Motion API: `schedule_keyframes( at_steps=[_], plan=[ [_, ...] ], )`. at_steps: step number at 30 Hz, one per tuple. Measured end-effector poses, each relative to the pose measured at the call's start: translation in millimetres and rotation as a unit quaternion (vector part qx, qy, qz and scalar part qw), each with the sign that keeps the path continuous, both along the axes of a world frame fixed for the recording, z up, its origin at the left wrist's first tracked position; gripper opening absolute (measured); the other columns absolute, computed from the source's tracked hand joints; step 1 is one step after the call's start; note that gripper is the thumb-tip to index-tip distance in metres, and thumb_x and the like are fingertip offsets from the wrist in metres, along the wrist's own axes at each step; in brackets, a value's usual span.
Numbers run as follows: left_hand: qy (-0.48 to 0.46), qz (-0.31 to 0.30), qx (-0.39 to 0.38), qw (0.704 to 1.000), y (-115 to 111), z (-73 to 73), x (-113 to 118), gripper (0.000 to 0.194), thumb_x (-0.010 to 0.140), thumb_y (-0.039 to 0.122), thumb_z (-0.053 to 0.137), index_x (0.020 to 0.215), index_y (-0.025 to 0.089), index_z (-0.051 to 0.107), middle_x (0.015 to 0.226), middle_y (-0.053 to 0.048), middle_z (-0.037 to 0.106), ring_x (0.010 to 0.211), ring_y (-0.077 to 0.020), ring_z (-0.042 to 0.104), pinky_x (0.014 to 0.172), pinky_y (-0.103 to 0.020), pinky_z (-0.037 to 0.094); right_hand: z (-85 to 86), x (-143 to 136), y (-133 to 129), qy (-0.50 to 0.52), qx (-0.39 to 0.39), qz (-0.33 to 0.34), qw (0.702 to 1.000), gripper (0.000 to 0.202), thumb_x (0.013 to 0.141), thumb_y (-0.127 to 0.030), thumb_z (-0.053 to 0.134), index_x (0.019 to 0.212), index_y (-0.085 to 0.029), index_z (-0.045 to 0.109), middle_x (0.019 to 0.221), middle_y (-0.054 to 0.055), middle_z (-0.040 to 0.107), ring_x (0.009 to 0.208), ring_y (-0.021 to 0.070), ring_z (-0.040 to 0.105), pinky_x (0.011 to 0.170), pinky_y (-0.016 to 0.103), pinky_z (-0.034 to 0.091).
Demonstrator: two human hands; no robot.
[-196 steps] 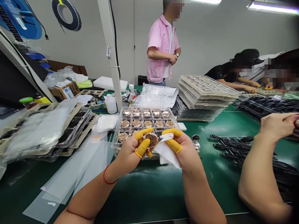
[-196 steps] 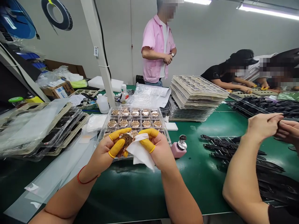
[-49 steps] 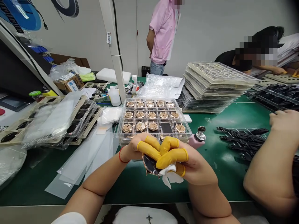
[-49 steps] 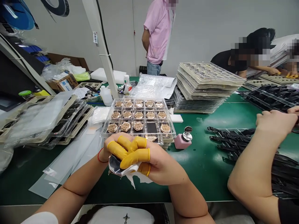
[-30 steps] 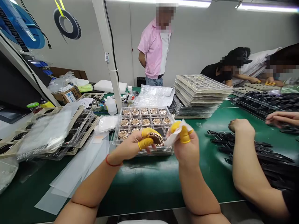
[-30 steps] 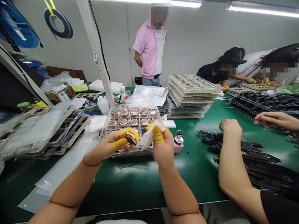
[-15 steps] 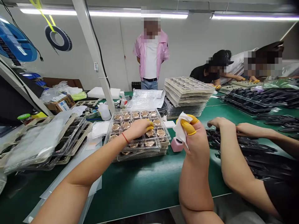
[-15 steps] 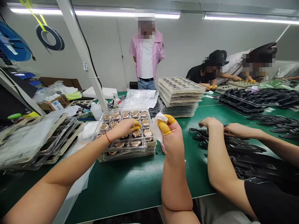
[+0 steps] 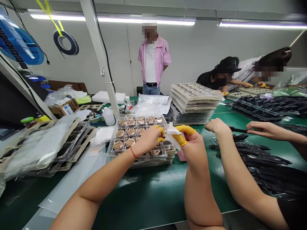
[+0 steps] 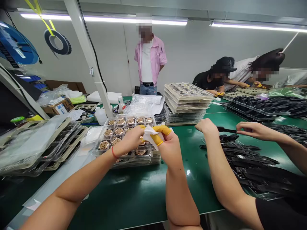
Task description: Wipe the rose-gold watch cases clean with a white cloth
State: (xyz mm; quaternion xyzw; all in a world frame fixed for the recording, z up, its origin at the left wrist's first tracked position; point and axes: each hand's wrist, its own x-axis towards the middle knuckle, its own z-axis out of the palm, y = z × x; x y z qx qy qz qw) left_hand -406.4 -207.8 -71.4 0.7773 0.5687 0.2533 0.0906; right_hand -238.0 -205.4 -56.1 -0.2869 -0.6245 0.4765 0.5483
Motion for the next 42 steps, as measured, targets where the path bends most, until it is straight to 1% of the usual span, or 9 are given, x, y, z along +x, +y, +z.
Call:
schedule_keyframes(
  at_steps=[4,9,13,17,22,26,31,37,42],
  plan=[
    [-0.084,0.014,0.007,0.996,-49,-2.8,-18,0.004,0.088,0.02,0.051,0.087,0.018,0.055,0.077,-0.001,0.062,0.063,-0.0151,0.054,0.059,-0.025,0.039,-4.7,-16,-3,-0.125,0.087,0.029,0.988,0.02,0.081,-0.032,0.07,0.1,-0.026,0.07,0.102,0.003,0.066,0.096,0.0199,0.06,0.089,0.035,0.046],
    [-0.09,0.057,0.062,0.992,-80,-8.8,-35,0.01,0.089,0.016,0.046,0.084,0.017,0.055,0.081,-0.004,0.061,0.068,-0.0163,0.054,0.06,-0.025,0.04,-15.7,-44,-16,-0.213,0.148,0.089,0.962,0.015,0.087,-0.03,0.062,0.1,-0.028,0.071,0.095,0.003,0.065,0.088,0.0191,0.058,0.079,0.032,0.046],
    [-0.033,0.046,0.164,0.985,-79,-15.3,-45,0.027,0.095,0.023,0.045,0.07,0.017,0.053,0.065,-0.001,0.054,0.058,-0.0139,0.047,0.052,-0.024,0.033,-38.1,-71,-23,-0.107,0.16,0.023,0.981,0.007,0.085,-0.028,0.063,0.085,-0.025,0.07,0.082,0.001,0.06,0.082,0.0172,0.055,0.077,0.031,0.044],
    [0.031,0.041,0.312,0.949,-73,-27.8,-46,0.035,0.098,0.022,0.043,0.064,0.017,0.052,0.058,-0.001,0.052,0.058,-0.0147,0.044,0.051,-0.026,0.031,-54.3,-88,-20,-0.015,0.031,-0.005,0.999,0.013,0.084,-0.034,0.064,0.08,-0.022,0.069,0.079,0.001,0.06,0.078,0.0159,0.053,0.075,0.03,0.044],
    [0.081,0.035,0.347,0.934,-65,-38.7,-46,0.029,0.095,0.015,0.045,0.071,0.016,0.061,0.065,-0.004,0.061,0.065,-0.0164,0.048,0.056,-0.027,0.036,-44.8,-84,-12,-0.029,-0.121,0.075,0.989,0.02,0.072,-0.036,0.076,0.083,-0.02,0.071,0.077,0.001,0.064,0.074,0.0151,0.053,0.067,0.027,0.044],
    [-0.037,-0.048,0.329,0.942,-64,-40.6,-43,0.026,0.098,0.025,0.044,0.087,0.018,0.067,0.076,-0.005,0.069,0.069,-0.0156,0.057,0.061,-0.027,0.044,-34.0,-72,-10,-0.01,-0.178,0.123,0.976,0.027,0.069,-0.042,0.078,0.084,-0.019,0.073,0.072,0.001,0.065,0.065,0.014,0.052,0.057,0.025,0.044],
    [-0.224,-0.07,0.264,0.936,-72,-35.8,-43,0.02,0.095,0.032,0.054,0.102,0.019,0.066,0.088,-0.006,0.073,0.078,-0.0155,0.067,0.07,-0.026,0.05,-29.1,-57,-20,0.049,-0.087,0.014,0.995,0.018,0.083,-0.042,0.067,0.091,-0.027,0.075,0.075,0.0,0.065,0.066,0.0141,0.055,0.063,0.028,0.047],
    [-0.23,-0.039,0.241,0.942,-82,-25.7,-47,0.02,0.095,0.03,0.051,0.084,0.018,0.062,0.066,0.0,0.063,0.057,-0.0111,0.055,0.055,-0.022,0.041,-25.6,-58,-39,-0.111,0.163,0.049,0.979,0.02,0.084,-0.024,0.067,0.099,-0.035,0.073,0.094,0.002,0.063,0.091,0.0191,0.055,0.085,0.035,0.045],
    [-0.107,-0.018,0.324,0.94,-81,-25.6,-44,0.031,0.097,0.025,0.042,0.069,0.018,0.053,0.059,-0.001,0.055,0.055,-0.0123,0.048,0.053,-0.024,0.036,-38.1,-74,-36,-0.005,0.002,0.076,0.997,0.014,0.084,-0.038,0.066,0.082,-0.026,0.073,0.077,0.002,0.059,0.074,0.0161,0.054,0.074,0.033,0.048]
  ],
)
